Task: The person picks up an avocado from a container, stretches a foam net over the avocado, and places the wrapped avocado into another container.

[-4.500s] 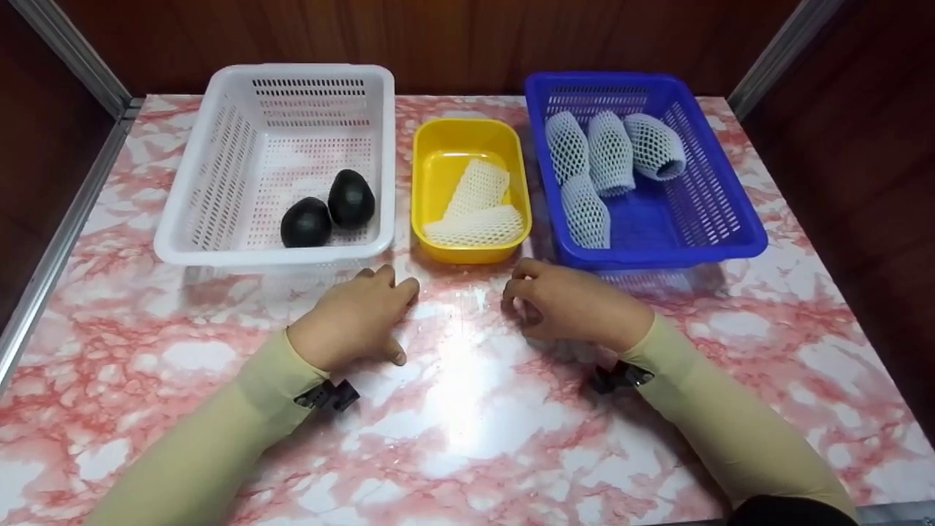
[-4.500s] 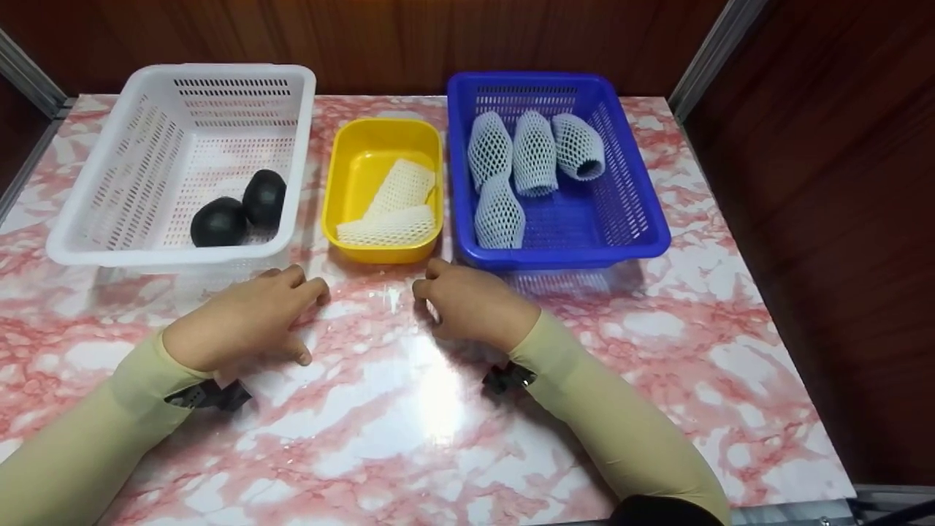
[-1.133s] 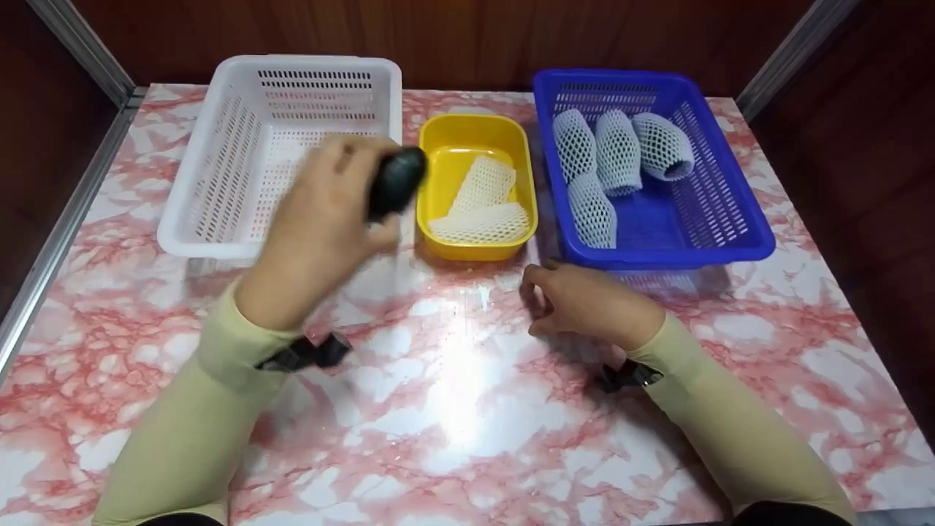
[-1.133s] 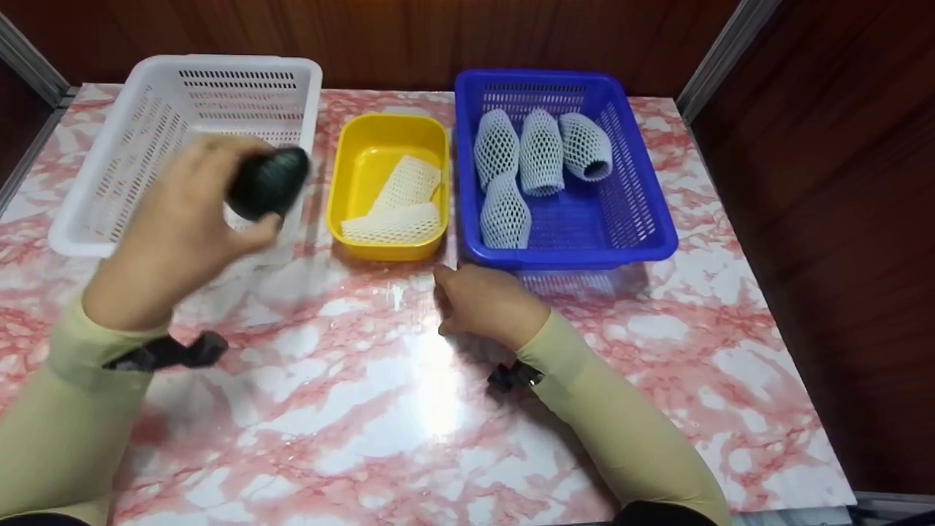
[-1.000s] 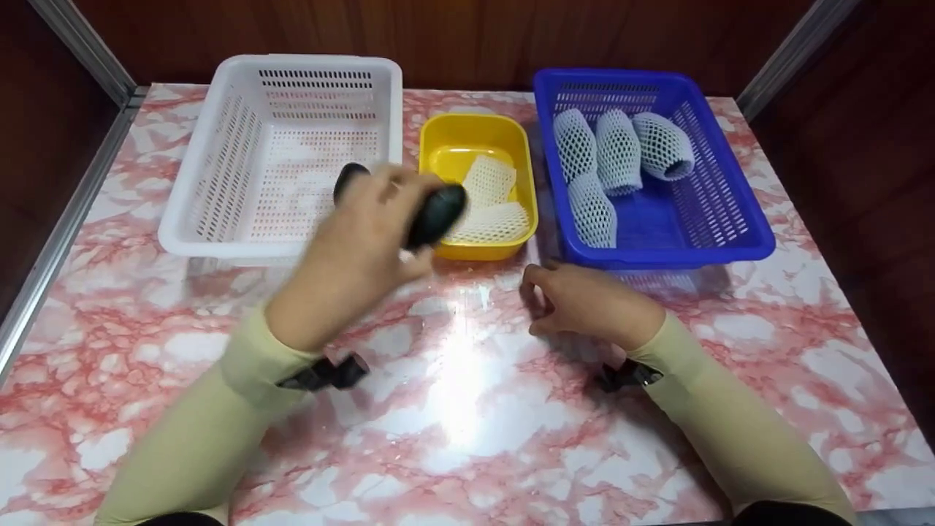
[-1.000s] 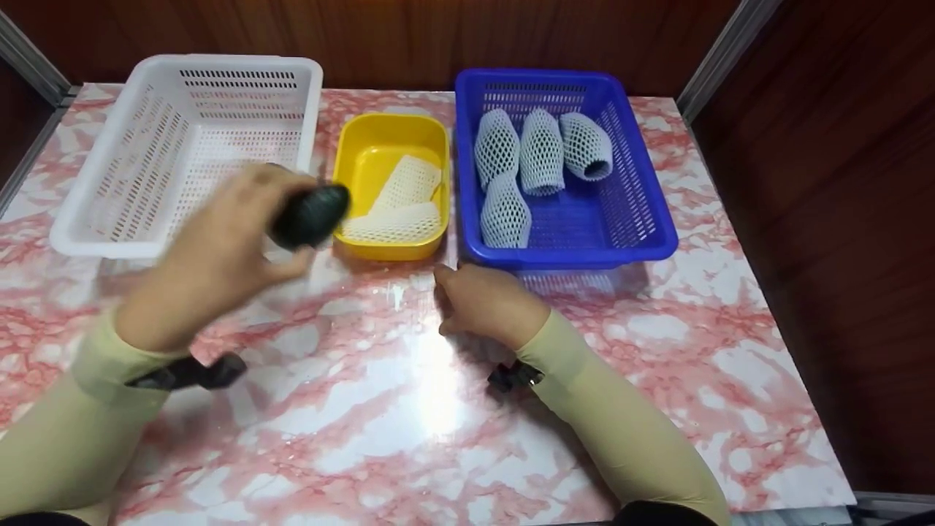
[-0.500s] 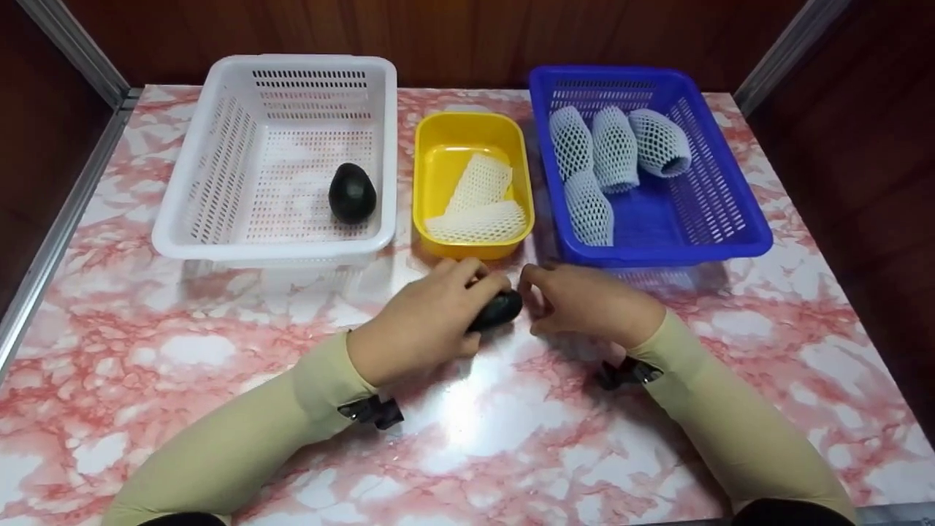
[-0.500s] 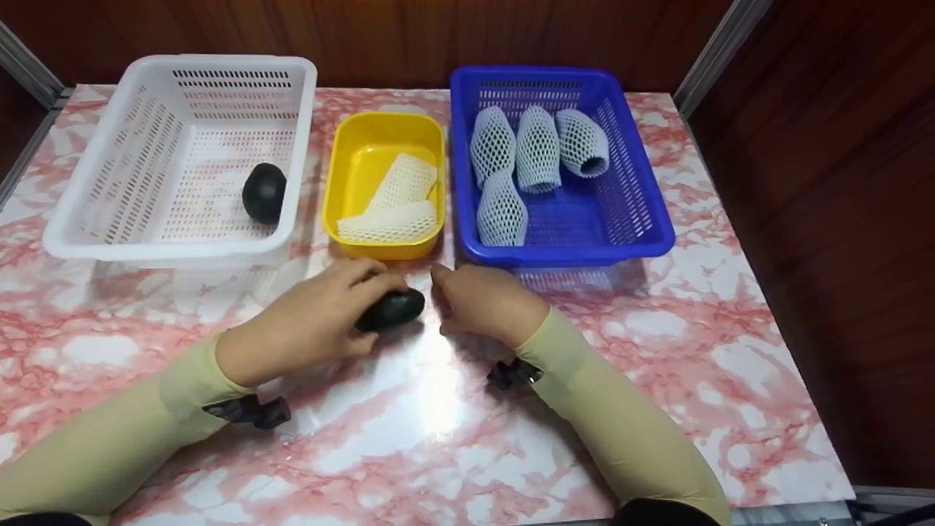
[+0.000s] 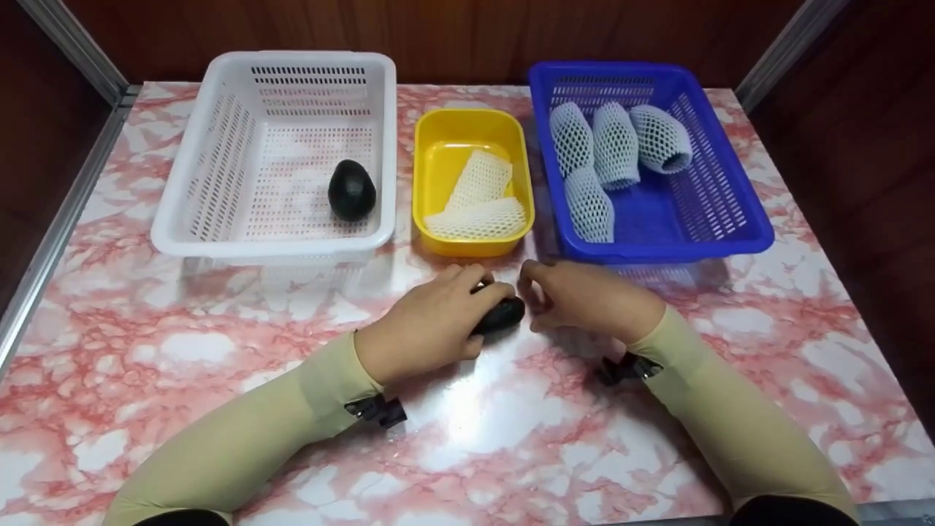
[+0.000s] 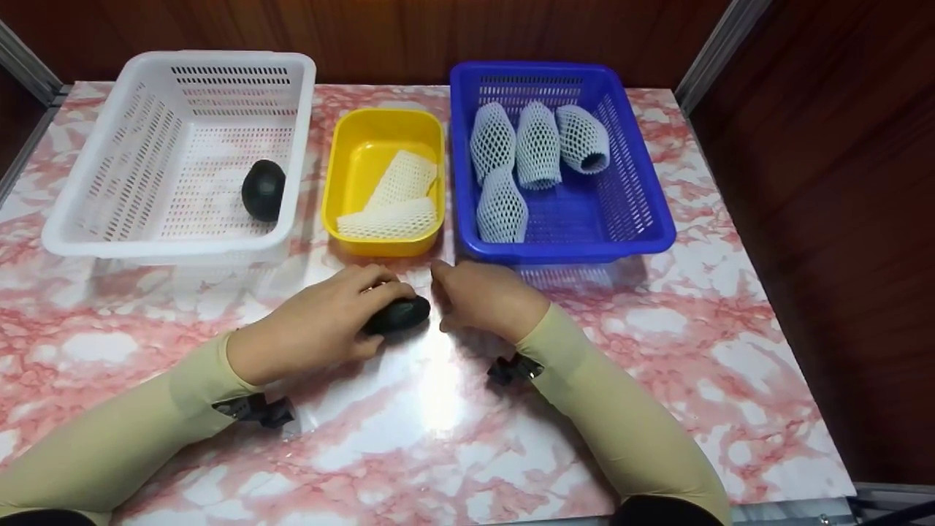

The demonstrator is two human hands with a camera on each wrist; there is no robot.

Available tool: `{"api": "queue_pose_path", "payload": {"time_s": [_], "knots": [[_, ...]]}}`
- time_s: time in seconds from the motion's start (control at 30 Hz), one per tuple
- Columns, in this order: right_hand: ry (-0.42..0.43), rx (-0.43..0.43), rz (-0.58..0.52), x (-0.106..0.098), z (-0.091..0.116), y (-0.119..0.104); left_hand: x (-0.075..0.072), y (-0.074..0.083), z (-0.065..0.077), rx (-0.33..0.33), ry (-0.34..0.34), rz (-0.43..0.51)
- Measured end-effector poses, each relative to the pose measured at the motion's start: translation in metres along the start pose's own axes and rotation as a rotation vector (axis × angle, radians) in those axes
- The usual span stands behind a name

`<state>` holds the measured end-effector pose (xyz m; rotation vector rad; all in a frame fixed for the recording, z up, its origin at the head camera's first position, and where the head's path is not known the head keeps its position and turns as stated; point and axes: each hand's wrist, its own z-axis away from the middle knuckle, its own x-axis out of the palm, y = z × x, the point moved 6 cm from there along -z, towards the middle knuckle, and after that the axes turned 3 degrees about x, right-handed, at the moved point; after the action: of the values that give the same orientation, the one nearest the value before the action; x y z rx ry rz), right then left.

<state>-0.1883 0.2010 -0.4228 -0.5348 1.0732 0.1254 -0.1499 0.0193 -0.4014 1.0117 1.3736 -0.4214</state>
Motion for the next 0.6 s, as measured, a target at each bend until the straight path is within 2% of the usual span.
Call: {"api": "queue_pose_path", "payload": {"time_s": [0.27, 0.6], "knots": [[-0.015, 0.027, -0.022, 0.0000, -0.0005, 0.0019, -0.0015, -0.0018, 0.0009, -0.032, -0.024, 0.015], [-0.005, 0.012, -0.012, 0.0001, -0.0002, 0.0014, -0.0028, -0.0031, 0.0003, -0.032, -0.031, 0.024]]}}
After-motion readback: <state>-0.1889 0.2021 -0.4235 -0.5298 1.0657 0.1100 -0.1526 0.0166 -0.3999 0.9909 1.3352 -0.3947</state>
